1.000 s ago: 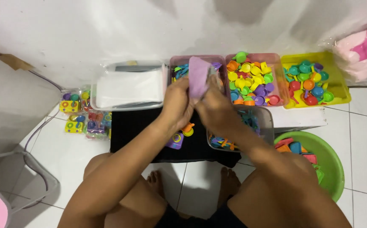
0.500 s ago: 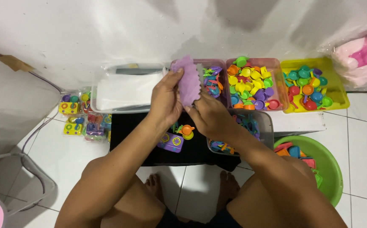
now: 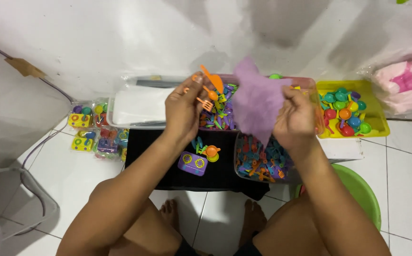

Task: The person sits on the floor and packs small colorful plastic toys into clear plastic bags. They pick up items such as toy spoons, forks, and a purple toy from various containers, wipe them with a purple cloth, and place them into bags. The person also handles a green basin and a white container during the process.

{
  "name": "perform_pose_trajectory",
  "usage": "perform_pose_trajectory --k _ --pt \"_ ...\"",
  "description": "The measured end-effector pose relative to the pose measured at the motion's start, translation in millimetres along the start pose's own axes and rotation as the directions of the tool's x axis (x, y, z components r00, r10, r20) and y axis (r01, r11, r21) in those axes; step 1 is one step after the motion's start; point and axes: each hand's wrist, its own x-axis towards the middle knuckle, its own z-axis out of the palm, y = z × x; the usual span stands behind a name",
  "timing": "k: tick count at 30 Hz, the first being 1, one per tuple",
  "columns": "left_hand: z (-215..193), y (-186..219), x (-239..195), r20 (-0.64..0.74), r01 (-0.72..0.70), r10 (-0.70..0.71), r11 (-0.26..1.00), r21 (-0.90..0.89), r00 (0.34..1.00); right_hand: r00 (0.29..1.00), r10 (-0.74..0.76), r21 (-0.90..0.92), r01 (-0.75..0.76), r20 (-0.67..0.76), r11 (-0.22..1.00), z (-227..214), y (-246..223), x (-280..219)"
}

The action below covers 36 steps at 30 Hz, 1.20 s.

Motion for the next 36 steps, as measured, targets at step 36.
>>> perform_pose_trajectory --k 36 --pt "8.5 17.2 -29.1 0.143 -0.122 0.094 0.972 0.202 0.985 0.973 -0.087 -0.201 0.131 0.213 0.971 -21.9 54.6 12.9"
